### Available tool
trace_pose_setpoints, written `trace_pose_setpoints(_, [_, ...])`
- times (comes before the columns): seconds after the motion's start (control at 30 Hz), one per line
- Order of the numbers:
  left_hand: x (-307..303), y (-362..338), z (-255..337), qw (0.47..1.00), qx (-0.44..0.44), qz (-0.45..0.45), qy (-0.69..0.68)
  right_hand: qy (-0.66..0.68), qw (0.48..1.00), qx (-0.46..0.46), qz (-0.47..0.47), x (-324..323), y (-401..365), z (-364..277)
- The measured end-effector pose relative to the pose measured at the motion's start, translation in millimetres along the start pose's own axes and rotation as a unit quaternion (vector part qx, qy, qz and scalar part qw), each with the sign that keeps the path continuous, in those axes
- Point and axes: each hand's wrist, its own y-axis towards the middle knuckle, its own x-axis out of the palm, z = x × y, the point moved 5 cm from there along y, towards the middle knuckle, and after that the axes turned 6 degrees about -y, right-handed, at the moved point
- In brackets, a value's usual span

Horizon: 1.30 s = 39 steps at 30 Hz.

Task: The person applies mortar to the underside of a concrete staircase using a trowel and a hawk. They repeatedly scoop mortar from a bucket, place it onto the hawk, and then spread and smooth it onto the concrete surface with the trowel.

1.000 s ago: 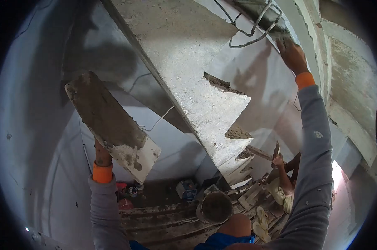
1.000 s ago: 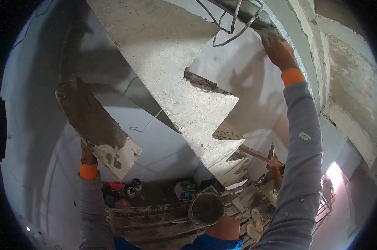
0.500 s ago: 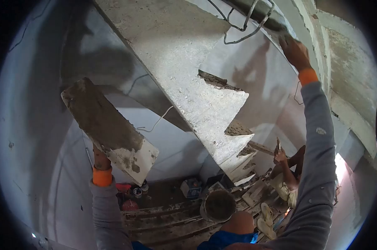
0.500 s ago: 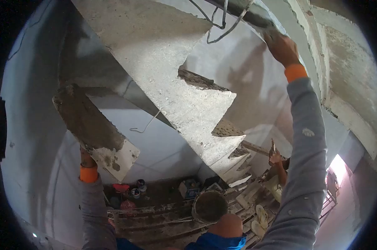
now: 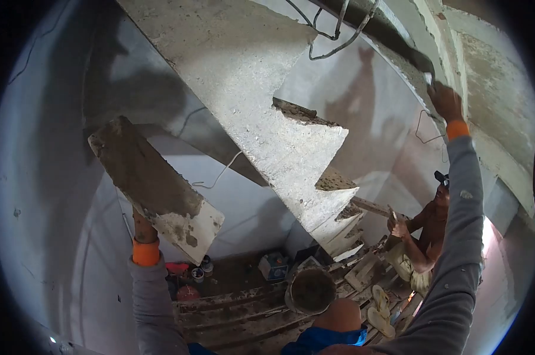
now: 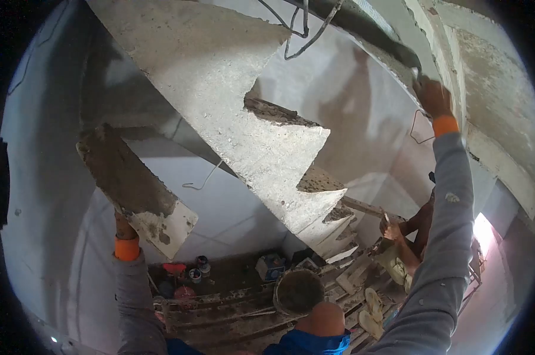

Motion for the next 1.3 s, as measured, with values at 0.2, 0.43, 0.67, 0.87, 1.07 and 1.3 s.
trace_pose_setpoints(0.2, [3,-1,19,0.962,0.069,0.016,0.263,0.076,0.990,0.035,0.111,23,-107,-9])
trace_pose_setpoints(0.43, [44,7,38,0.996,0.009,0.027,0.088,0.432,0.899,0.073,-0.006,73,-283,-146])
trace_pose_setpoints(0.67, [80,15,75,0.917,0.137,-0.057,0.369,0.680,0.708,-0.089,-0.168,-8,-409,-333])
trace_pose_setpoints(0.87, [71,16,73,0.928,0.083,-0.052,0.360,0.655,0.662,-0.153,-0.331,-14,-462,-362])
trace_pose_setpoints(1.07, [24,4,-12,0.974,-0.049,-0.051,0.216,0.718,0.644,-0.104,-0.242,13,-465,-358])
trace_pose_setpoints(1.3, [91,-65,-17,0.956,-0.261,-0.128,-0.036,0.705,0.661,-0.202,-0.161,-15,-435,-346])
